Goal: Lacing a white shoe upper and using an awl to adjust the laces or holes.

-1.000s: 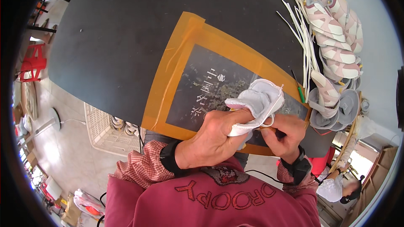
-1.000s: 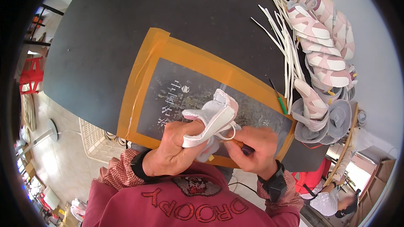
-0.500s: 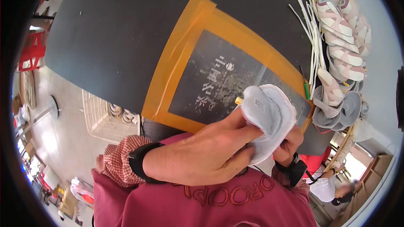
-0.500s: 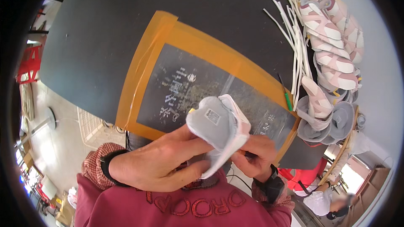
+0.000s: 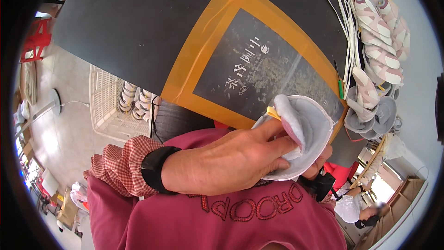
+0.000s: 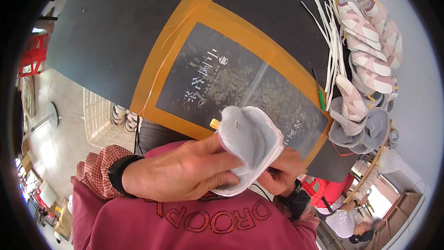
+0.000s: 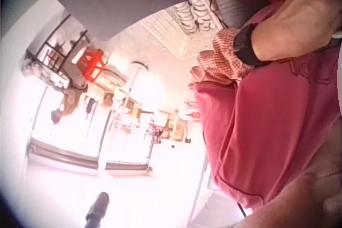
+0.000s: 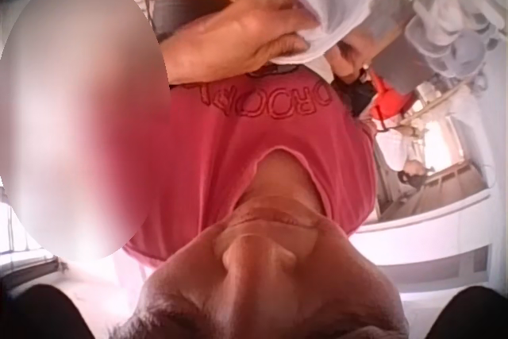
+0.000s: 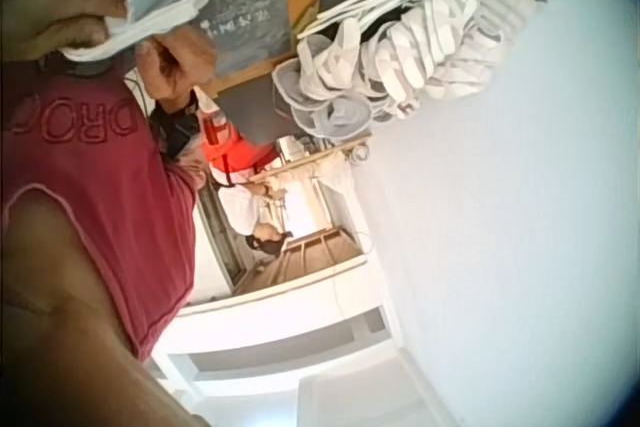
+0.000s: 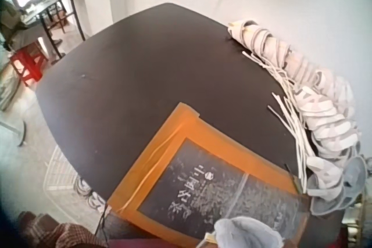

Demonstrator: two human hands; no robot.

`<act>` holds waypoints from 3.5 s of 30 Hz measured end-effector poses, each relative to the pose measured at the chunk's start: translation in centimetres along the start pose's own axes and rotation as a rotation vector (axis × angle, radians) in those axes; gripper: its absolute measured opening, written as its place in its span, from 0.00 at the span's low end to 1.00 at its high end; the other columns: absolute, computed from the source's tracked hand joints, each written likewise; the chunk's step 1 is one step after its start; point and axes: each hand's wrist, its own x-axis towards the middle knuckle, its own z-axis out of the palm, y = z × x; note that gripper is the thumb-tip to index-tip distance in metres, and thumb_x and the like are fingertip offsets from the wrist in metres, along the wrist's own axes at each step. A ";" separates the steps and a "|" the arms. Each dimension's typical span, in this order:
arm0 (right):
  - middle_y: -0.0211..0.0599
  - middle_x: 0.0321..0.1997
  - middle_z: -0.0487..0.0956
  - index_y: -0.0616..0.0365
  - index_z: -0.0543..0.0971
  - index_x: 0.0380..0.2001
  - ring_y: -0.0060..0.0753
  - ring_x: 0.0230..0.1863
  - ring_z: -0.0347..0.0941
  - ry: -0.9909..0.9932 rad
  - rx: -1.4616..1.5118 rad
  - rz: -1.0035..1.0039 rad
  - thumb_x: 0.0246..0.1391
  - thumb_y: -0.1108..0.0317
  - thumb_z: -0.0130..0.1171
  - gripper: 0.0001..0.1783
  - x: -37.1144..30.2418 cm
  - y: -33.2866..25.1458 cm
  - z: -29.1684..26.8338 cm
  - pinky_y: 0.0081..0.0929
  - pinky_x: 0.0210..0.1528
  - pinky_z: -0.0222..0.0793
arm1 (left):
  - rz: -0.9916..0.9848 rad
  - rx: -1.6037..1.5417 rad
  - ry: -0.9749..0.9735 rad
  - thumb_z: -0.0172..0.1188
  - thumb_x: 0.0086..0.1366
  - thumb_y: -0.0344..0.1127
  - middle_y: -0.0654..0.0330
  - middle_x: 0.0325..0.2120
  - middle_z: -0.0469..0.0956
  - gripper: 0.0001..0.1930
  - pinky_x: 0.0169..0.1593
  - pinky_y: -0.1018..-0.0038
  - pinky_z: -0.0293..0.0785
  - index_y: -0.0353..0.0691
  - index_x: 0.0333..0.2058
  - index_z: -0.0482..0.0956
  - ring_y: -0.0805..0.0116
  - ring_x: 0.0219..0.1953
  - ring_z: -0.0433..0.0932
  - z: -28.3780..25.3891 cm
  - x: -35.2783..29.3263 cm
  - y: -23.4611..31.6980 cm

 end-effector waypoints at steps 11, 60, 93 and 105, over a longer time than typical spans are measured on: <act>0.41 0.27 0.81 0.64 0.83 0.29 0.38 0.30 0.79 0.249 -0.007 -0.250 0.43 0.76 0.62 0.07 -0.1 -1.6 2.8 0.29 0.38 0.71 | -0.007 -0.141 -0.152 0.53 0.69 0.33 0.53 0.36 0.74 0.10 0.44 0.67 0.73 0.34 0.45 0.73 0.56 0.39 0.75 0.9 -1.3 -1.6; 0.33 0.32 0.82 0.65 0.61 0.57 0.26 0.35 0.79 0.094 0.641 0.401 0.45 0.83 0.64 0.35 -0.7 -4.4 3.4 0.22 0.40 0.71 | -0.070 -0.264 -0.317 0.42 0.74 0.42 0.51 0.44 0.69 0.15 0.58 0.62 0.64 0.37 0.46 0.70 0.51 0.50 0.68 2.4 -3.0 -2.8; 0.22 0.20 0.73 0.63 0.66 0.53 0.05 0.22 0.63 0.338 0.294 0.032 0.54 0.79 0.60 0.23 0.6 -2.7 7.5 0.09 0.23 0.51 | -0.588 -0.578 -0.006 0.60 0.61 0.26 0.51 0.53 0.73 0.24 0.60 0.68 0.68 0.29 0.56 0.69 0.65 0.55 0.73 -2.9 -2.9 -1.2; 0.40 0.27 0.81 0.61 0.66 0.45 0.23 0.28 0.79 0.554 -0.013 -0.207 0.56 0.75 0.60 0.16 4.2 -3.9 10.7 0.20 0.29 0.70 | -0.309 -0.014 0.497 0.63 0.54 0.23 0.63 0.33 0.80 0.15 0.39 0.81 0.74 0.30 0.42 0.78 0.81 0.34 0.77 -0.8 -3.3 -0.7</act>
